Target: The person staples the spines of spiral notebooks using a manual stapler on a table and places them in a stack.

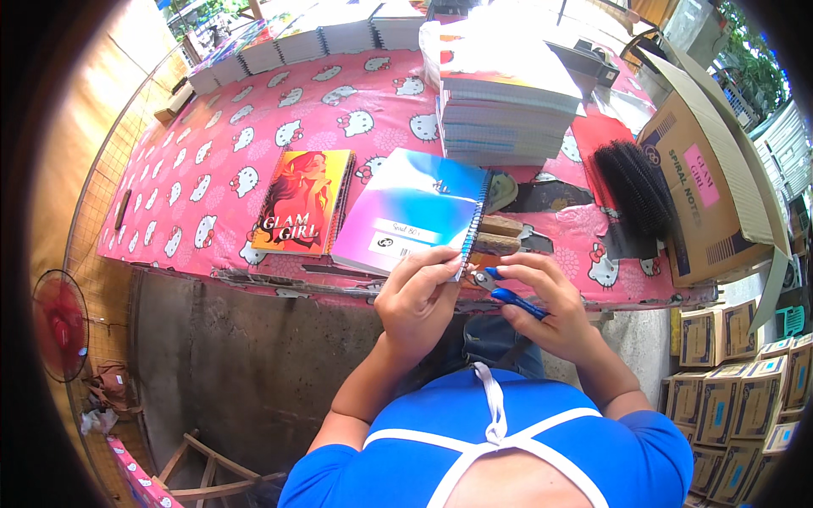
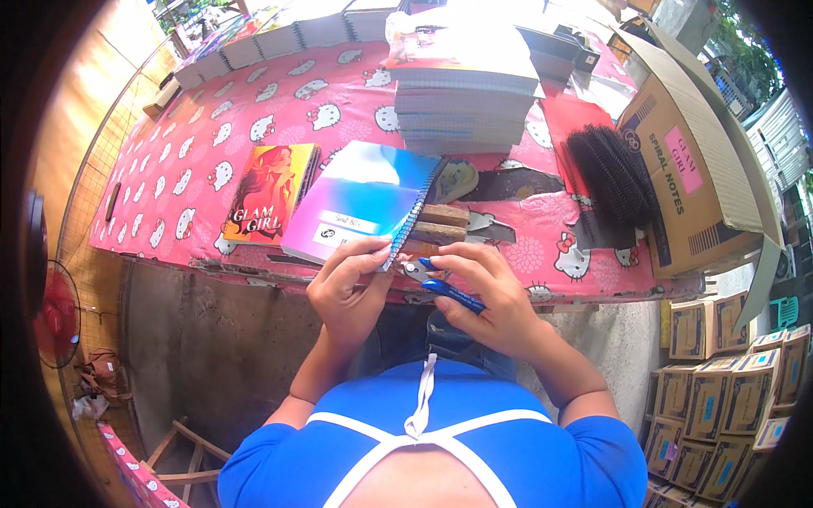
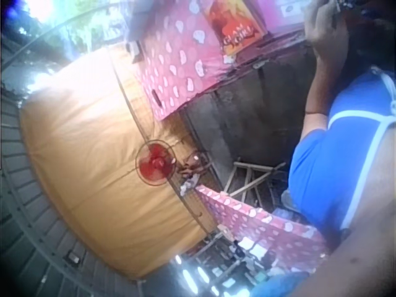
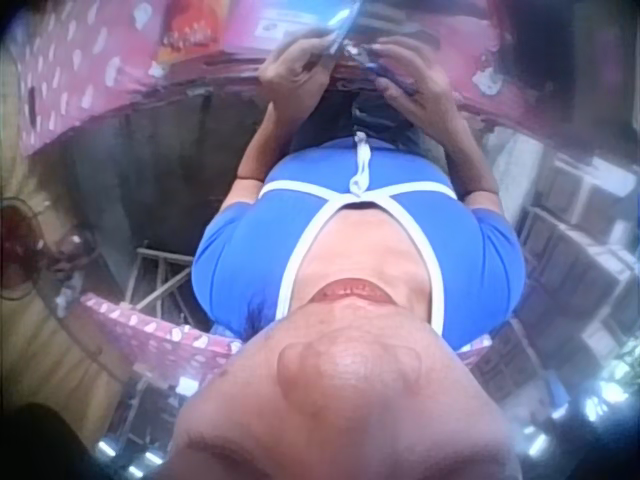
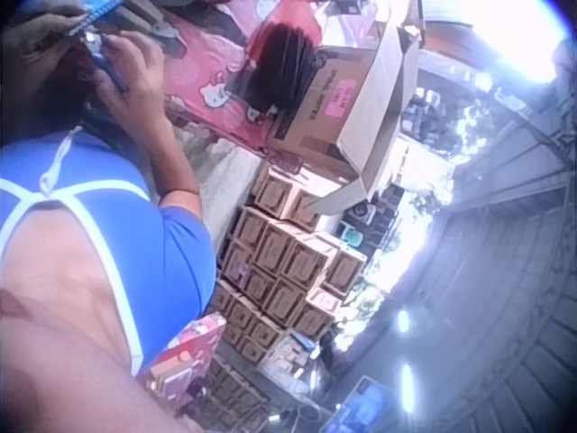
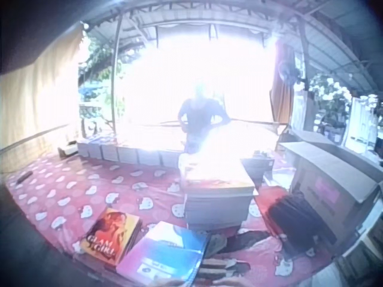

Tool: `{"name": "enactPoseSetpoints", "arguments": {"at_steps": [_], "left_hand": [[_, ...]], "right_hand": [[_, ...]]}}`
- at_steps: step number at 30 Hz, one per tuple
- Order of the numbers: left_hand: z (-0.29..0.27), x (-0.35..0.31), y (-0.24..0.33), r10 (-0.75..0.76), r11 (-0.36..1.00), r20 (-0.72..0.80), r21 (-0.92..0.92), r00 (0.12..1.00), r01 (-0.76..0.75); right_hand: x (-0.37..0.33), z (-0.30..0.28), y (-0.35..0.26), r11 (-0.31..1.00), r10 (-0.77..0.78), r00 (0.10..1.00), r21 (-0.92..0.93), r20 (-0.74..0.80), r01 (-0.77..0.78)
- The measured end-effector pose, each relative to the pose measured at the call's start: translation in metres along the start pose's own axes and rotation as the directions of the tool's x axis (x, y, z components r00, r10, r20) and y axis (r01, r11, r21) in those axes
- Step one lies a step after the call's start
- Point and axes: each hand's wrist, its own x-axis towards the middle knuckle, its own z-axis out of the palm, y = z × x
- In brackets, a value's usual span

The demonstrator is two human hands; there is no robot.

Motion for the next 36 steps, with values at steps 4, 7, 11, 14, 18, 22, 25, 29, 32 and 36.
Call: {"name": "enactPoseSetpoints", "arguments": {"at_steps": [4,7,11,14,18,22,25,29,32,36], "left_hand": [[0.004,-0.005,-0.010,0.047,0.999,-0.047,-0.011,0.998,-0.047],[0.002,0.000,-0.013,0.172,0.985,-0.067,0.005,0.983,-0.172],[-0.005,0.021,-0.019,0.222,0.973,-0.172,0.106,0.960,-0.206],[-0.038,0.055,-0.037,0.046,0.999,-0.507,0.012,0.861,-0.046],[-0.102,0.091,-0.053,0.205,0.976,-0.720,0.100,0.663,-0.192],[-0.156,0.113,-0.052,0.392,0.919,-0.673,0.255,0.627,-0.301],[-0.164,0.140,-0.064,0.368,0.865,-0.461,0.488,0.808,-0.116],[-0.145,0.160,-0.134,0.095,0.624,-0.018,0.780,0.995,-0.045],[-0.120,0.128,-0.196,-0.197,0.379,0.212,0.917,0.957,-0.125],[-0.115,0.098,-0.199,-0.611,0.526,0.356,0.850,0.707,0.027]], "right_hand": [[-0.002,-0.001,0.007,0.831,0.289,0.924,0.413,0.252,-0.372],[0.000,0.000,0.018,0.208,0.367,0.738,0.723,0.567,-0.659],[0.003,-0.004,0.015,0.566,0.381,0.878,0.678,0.288,-0.469],[0.000,-0.020,0.045,0.859,0.429,0.891,0.371,-0.148,-0.353],[-0.035,-0.028,0.149,0.858,0.244,0.926,-0.381,-0.289,-0.345],[-0.037,-0.030,0.148,0.749,0.203,0.941,-0.576,-0.271,-0.327],[-0.002,-0.036,0.133,0.833,0.077,0.947,-0.502,-0.313,-0.234],[0.083,-0.041,0.120,0.838,-0.194,0.920,-0.546,-0.340,-0.025],[0.141,-0.046,0.121,0.784,-0.319,0.886,-0.620,-0.336,0.047],[0.193,-0.047,0.111,0.675,-0.351,0.890,-0.738,-0.291,0.025]]}}
